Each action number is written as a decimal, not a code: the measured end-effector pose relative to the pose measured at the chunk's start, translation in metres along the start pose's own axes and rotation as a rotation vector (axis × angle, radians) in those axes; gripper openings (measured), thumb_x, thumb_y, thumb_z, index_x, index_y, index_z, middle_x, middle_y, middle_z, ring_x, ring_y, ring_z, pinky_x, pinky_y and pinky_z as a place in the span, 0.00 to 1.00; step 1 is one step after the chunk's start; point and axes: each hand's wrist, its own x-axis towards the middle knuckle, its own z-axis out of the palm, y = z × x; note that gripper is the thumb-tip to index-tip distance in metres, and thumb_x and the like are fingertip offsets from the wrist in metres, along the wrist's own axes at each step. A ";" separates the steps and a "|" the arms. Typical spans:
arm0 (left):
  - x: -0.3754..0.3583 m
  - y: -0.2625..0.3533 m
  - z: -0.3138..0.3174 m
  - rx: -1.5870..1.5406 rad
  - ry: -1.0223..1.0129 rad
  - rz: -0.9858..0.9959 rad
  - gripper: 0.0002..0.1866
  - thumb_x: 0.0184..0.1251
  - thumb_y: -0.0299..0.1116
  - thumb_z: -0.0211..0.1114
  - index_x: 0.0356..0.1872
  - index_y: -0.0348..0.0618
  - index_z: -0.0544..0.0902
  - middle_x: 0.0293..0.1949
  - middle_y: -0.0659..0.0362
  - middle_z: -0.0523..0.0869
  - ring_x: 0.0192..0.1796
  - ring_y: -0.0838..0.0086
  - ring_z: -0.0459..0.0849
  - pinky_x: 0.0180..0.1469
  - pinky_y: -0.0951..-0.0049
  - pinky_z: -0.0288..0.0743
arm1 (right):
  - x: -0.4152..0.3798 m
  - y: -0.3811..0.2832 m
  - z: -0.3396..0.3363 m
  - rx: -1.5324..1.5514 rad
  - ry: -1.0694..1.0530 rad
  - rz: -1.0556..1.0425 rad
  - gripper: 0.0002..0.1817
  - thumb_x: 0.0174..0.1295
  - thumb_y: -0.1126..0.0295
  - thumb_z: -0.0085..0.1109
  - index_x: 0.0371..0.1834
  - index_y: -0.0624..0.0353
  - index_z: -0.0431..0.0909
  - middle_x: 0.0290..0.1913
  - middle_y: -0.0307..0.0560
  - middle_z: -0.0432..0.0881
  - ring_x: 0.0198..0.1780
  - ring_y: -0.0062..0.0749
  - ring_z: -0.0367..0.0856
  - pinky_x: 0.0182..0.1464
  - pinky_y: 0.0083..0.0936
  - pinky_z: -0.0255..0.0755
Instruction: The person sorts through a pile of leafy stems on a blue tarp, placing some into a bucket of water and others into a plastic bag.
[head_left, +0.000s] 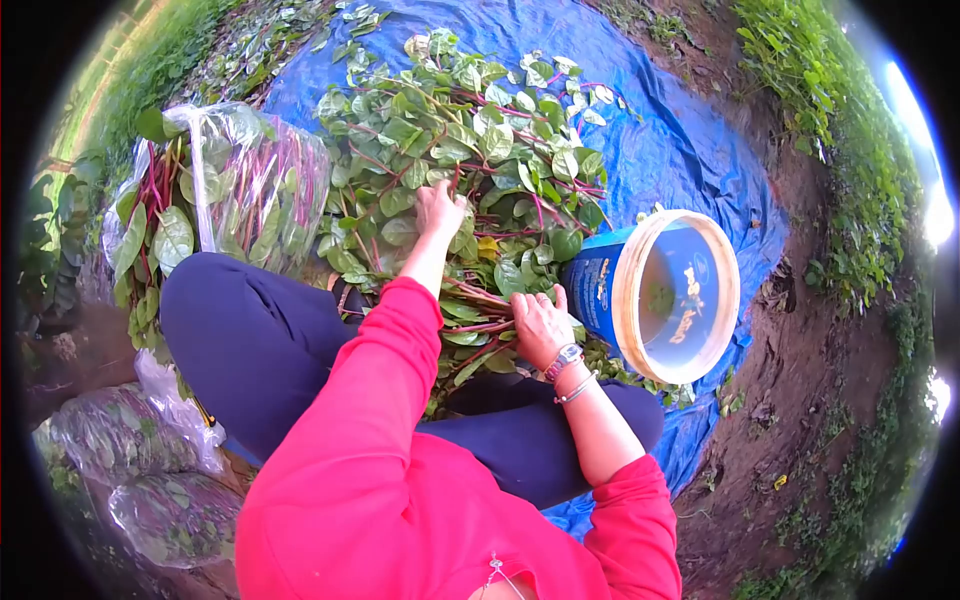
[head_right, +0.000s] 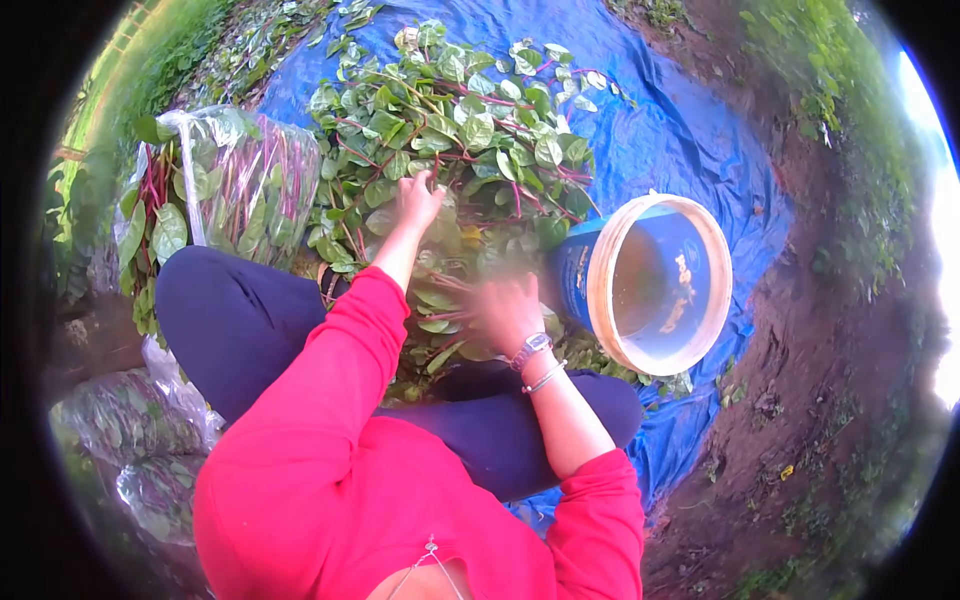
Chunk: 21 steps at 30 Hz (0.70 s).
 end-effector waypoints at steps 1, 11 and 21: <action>0.001 0.002 -0.003 0.049 -0.092 0.010 0.13 0.51 0.40 0.65 0.37 0.49 0.80 0.44 0.50 0.75 0.49 0.58 0.74 0.51 0.59 0.68 | 0.000 0.000 -0.001 -0.005 0.001 -0.005 0.16 0.42 0.74 0.57 0.37 0.57 0.66 0.32 0.46 0.76 0.45 0.41 0.75 0.61 0.52 0.52; -0.062 0.024 -0.035 -0.090 -1.321 0.487 0.12 0.52 0.38 0.64 0.36 0.47 0.82 0.34 0.61 0.84 0.38 0.76 0.80 0.45 0.74 0.72 | 0.002 -0.001 -0.008 -0.003 0.266 -0.025 0.22 0.38 0.73 0.59 0.42 0.56 0.70 0.52 0.52 0.67 0.61 0.46 0.60 0.64 0.60 0.42; -0.021 -0.021 -0.030 0.265 -0.252 0.065 0.16 0.52 0.29 0.58 0.43 0.59 0.81 0.58 0.48 0.64 0.59 0.54 0.65 0.56 0.55 0.66 | -0.002 -0.004 -0.011 -0.001 -0.039 0.002 0.14 0.43 0.76 0.55 0.36 0.55 0.67 0.33 0.47 0.73 0.42 0.41 0.74 0.56 0.50 0.56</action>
